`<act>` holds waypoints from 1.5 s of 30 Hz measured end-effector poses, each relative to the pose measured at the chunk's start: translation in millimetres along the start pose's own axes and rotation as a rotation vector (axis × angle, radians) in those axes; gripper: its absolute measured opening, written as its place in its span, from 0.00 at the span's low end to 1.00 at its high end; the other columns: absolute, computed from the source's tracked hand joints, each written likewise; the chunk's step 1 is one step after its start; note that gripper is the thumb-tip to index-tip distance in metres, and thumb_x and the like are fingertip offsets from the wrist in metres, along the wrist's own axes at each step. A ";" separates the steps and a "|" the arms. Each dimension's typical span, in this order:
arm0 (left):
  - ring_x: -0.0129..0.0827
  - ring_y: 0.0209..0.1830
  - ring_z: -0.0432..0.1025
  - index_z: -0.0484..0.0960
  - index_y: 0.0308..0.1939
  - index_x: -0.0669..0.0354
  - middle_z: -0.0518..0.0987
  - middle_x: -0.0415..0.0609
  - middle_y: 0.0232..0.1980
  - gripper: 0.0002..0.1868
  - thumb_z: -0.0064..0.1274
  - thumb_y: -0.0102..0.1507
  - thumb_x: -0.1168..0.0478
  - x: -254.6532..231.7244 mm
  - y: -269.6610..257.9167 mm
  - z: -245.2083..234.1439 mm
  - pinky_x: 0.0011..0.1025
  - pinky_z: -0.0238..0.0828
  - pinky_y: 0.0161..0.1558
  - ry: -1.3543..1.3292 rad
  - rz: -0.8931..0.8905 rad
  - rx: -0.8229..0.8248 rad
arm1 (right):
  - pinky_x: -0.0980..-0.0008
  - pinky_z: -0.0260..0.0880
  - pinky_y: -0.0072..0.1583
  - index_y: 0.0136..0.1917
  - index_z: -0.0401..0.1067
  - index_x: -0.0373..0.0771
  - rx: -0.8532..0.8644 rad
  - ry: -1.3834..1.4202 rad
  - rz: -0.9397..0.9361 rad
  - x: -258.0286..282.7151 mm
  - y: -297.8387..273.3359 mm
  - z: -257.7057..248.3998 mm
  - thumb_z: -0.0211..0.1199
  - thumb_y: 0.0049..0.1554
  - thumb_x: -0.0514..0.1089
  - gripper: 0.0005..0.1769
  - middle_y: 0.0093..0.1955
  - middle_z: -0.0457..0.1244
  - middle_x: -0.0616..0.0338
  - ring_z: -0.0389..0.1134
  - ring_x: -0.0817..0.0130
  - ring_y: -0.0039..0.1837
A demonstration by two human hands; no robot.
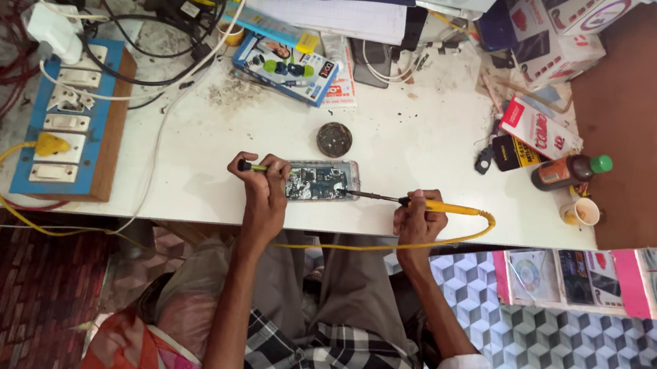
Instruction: The person uses a soldering iron and a screwdriver to work on a small circuit board placed on a cluttered workbench. They repeatedly apply the soldering iron to various points on the board while holding it steady with the screwdriver, occasionally dipping the iron into a small container.
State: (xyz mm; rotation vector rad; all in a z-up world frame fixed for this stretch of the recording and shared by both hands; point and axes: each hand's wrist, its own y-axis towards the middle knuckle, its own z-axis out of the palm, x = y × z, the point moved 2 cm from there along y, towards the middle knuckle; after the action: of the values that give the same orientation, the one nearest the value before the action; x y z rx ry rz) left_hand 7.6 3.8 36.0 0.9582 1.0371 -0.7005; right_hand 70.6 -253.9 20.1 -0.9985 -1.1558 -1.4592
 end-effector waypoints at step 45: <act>0.31 0.43 0.62 0.45 0.54 0.56 0.69 0.54 0.42 0.12 0.33 0.76 0.70 3.2 0.5 0.1 0.27 0.62 0.52 0.033 0.026 -0.028 | 0.75 0.61 0.33 0.49 0.64 0.33 0.118 0.032 0.098 -2.3 4.9 0.6 0.54 0.68 0.47 0.13 0.29 0.63 0.54 0.65 0.71 0.29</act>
State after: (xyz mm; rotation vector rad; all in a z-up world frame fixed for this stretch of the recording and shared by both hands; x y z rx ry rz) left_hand 9.2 3.7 33.2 0.9606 1.0591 -0.6490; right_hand 75.9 -253.2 18.9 -0.9338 -1.1408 -1.3101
